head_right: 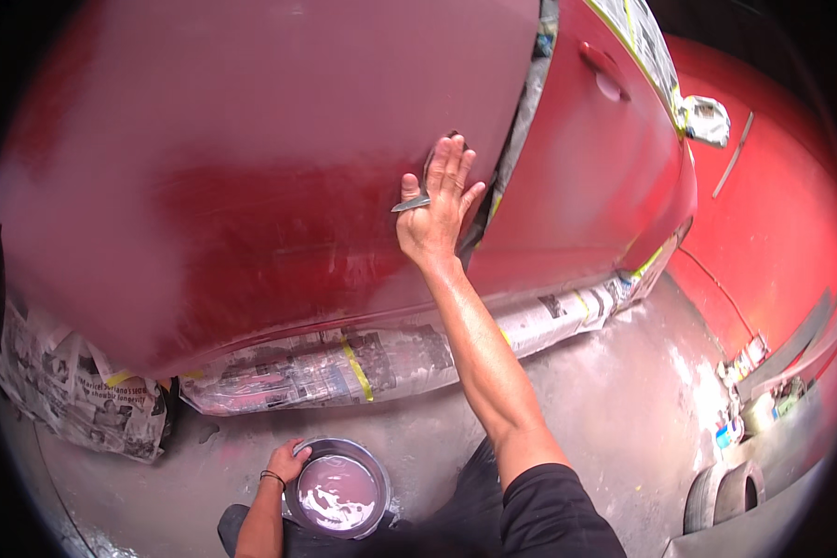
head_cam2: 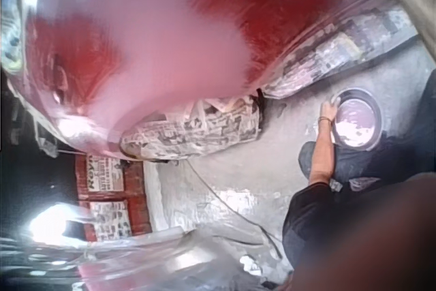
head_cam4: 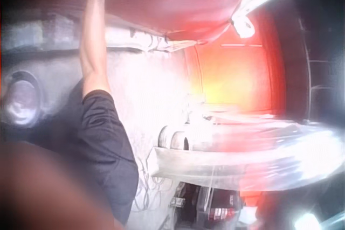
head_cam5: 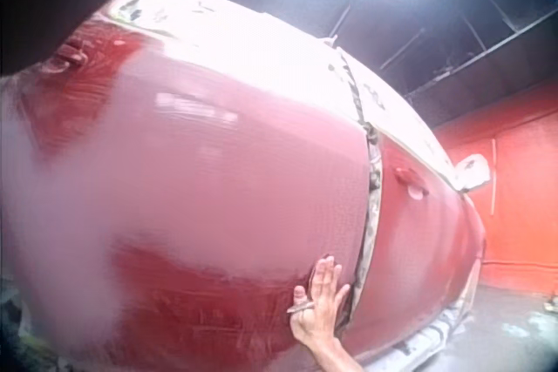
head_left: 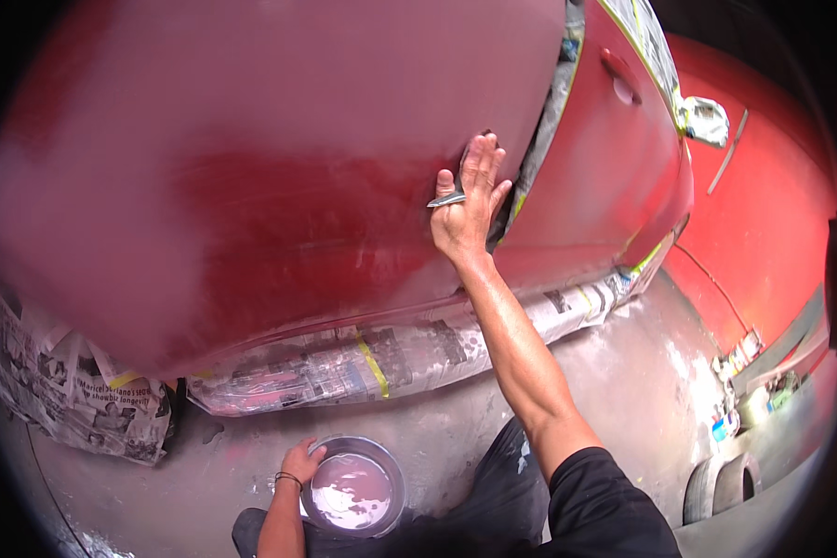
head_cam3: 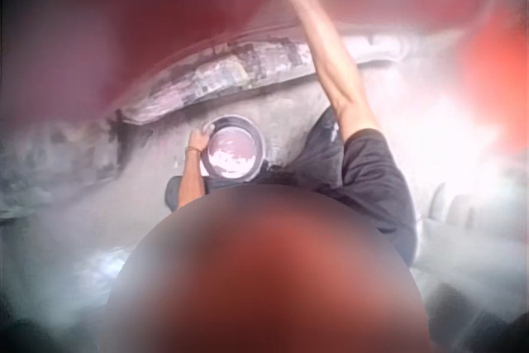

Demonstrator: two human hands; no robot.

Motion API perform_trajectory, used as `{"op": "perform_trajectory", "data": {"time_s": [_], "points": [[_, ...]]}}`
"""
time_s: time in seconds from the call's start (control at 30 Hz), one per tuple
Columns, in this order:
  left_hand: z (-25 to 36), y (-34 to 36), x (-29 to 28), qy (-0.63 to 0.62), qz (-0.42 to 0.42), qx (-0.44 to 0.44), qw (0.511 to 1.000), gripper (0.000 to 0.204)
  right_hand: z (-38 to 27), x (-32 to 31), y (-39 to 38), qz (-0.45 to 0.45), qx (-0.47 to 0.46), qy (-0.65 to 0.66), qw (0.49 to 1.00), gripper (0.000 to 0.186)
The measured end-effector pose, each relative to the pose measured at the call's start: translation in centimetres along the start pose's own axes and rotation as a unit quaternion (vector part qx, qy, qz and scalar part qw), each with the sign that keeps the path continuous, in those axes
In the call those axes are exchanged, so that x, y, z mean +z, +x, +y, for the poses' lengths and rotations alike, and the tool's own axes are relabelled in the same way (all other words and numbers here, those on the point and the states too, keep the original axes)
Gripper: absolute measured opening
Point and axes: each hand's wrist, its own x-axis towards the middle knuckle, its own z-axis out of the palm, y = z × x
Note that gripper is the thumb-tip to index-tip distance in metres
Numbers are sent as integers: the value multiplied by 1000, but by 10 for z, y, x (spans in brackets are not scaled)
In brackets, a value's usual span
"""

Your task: The person is sanding the hood and side panel of a red car using a sanding block and water. The person repeatedly dips the sanding block into a bucket of water and scrubs the car's surface in circular and back-and-forth motions.

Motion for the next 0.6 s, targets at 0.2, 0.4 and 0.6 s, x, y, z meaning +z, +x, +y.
{"op": "perform_trajectory", "data": {"time_s": [0.2,0.4,0.6], "points": [[10,-3,-3,10,-1,-10,1000,59,19,-65,201,97,5,-6,995,76],[-1,1,2,2,6,2,1000,57,15,-17,115,103,17,-25,994,82],[13,-5,1,12,30,6,999,56,15,-47,201,184,42,-44,981,68]]}}
